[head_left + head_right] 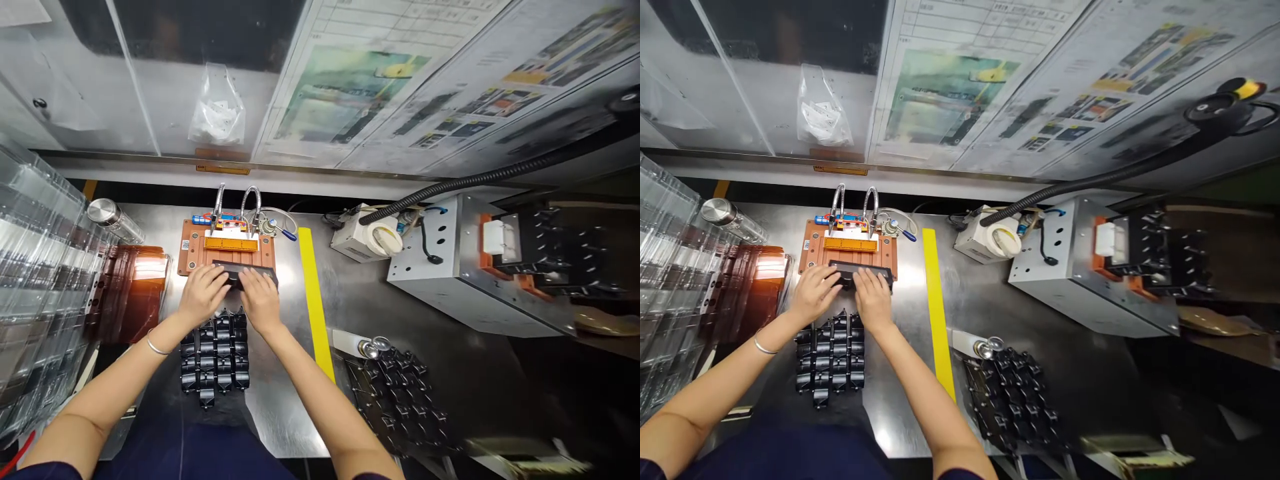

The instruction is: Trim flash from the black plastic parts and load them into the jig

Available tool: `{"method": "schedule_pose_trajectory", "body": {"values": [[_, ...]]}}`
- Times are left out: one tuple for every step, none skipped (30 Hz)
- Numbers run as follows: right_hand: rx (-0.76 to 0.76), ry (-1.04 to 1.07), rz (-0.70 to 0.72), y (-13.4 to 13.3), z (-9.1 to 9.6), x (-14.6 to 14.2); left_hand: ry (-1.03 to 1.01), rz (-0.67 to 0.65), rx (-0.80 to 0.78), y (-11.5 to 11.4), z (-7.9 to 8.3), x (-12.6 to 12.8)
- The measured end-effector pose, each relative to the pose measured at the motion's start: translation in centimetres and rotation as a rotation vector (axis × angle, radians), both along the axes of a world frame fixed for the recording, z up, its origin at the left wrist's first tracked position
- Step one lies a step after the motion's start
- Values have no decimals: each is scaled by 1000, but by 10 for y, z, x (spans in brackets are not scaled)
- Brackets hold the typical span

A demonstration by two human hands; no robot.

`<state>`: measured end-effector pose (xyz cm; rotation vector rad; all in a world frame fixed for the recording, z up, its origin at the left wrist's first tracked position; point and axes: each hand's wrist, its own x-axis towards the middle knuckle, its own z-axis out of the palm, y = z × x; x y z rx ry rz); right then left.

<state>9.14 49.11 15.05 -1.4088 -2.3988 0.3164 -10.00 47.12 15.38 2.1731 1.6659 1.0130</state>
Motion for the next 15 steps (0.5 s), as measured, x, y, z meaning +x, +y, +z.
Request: {"method": "schedule_pose_trajectory", "body": {"values": [[14, -37, 39, 10, -6, -12, 88, -21, -7, 4, -4, 3], [18, -66, 55, 17, -14, -22, 166, -31, -26, 9, -9, 5], [18, -88, 59, 23, -21, -29, 232, -41, -50, 16, -14, 5], [13, -102, 63, 27, -27, -33, 287, -56, -77, 24, -20, 5], [3, -109, 78, 31, -32, -33, 330, -78, -104, 32, -26, 4], [-14, -108, 96, 36, -34, -29, 361, -101, -126, 41, -31, 3], [-35, -102, 102, 42, -34, -23, 383, -122, -144, 50, -35, 3], [-55, -94, 85, 51, -32, -14, 398, -137, -157, 58, -39, 2], [-70, -89, 36, 61, -29, -3, 407, -145, -165, 66, -42, 2], [-74, -92, -46, 73, -26, 8, 413, -148, -170, 72, -44, 3], [-69, -106, -148, 86, -23, 21, 417, -150, -172, 77, -47, 4], [-62, -128, -246, 100, -21, 33, 418, -152, -171, 80, -49, 5], [-61, -153, -319, 113, -19, 44, 420, -156, -168, 82, -51, 5], [-73, -172, -362, 125, -19, 55, 421, -157, -164, 82, -53, 6], [-90, -183, -383, 137, -20, 65, 425, -155, -161, 81, -54, 7]]}}
